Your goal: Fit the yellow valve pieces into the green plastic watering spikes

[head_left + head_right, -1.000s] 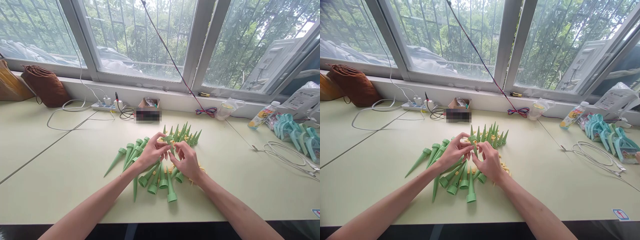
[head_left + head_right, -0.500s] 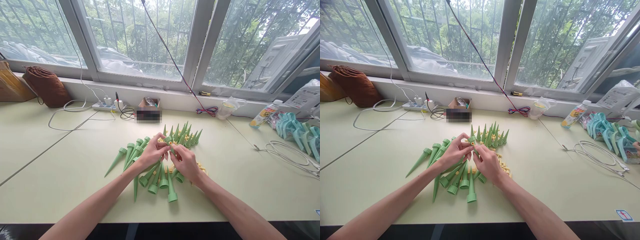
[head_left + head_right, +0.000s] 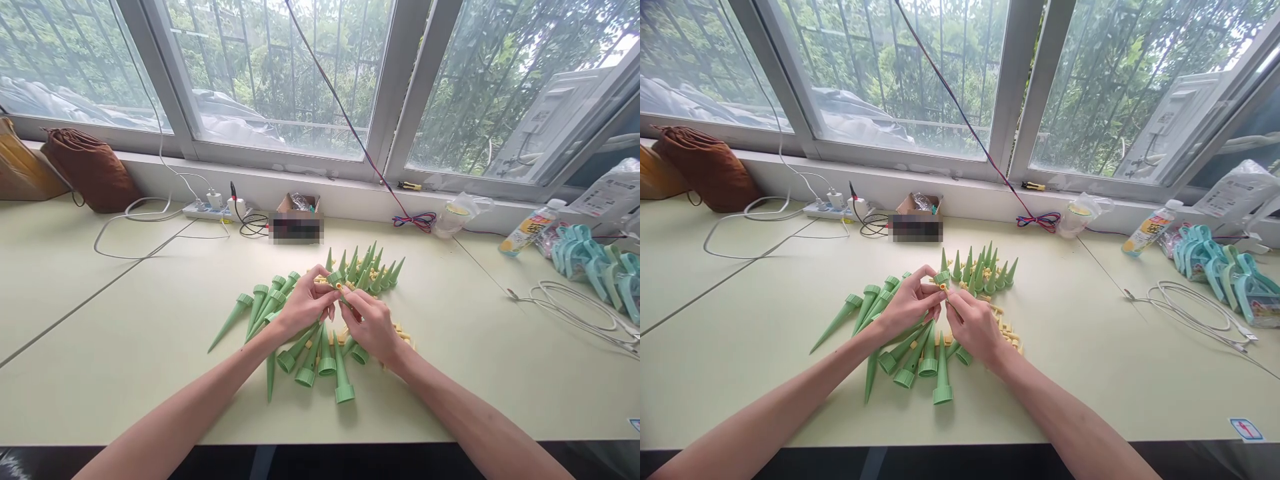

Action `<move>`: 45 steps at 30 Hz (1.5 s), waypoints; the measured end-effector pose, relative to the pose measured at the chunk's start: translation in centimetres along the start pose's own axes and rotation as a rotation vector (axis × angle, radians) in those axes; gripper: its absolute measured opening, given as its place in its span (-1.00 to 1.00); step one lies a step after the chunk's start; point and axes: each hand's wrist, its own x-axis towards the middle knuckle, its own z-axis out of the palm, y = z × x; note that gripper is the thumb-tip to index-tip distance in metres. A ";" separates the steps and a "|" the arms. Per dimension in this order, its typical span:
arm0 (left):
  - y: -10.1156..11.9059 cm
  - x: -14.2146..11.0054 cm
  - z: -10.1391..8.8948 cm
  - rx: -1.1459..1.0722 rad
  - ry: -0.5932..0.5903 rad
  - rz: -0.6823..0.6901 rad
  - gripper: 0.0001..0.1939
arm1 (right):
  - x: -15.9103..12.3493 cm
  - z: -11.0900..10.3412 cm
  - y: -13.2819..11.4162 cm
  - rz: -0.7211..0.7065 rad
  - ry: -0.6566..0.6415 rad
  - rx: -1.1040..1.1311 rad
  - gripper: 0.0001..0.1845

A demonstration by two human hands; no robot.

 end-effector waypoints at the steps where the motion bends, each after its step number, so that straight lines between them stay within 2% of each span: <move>1: 0.0 0.0 0.0 0.003 0.001 -0.001 -0.59 | 0.0 0.0 0.0 0.001 -0.001 0.000 -0.81; 22: -0.3 0.0 0.0 -0.009 0.014 -0.003 -0.61 | 0.0 0.1 0.1 0.005 0.018 0.005 -0.78; 29: 0.0 0.0 0.1 -0.005 0.023 -0.004 -0.60 | -0.1 0.2 0.2 0.017 0.033 0.037 -0.83; 35: -0.2 0.0 -0.1 0.010 -0.009 0.019 -0.63 | -0.3 0.4 0.2 0.042 0.075 0.069 -0.91; 45: -0.5 0.1 -0.3 0.004 -0.036 0.034 -0.67 | -0.4 0.5 0.2 0.067 0.087 0.095 -0.88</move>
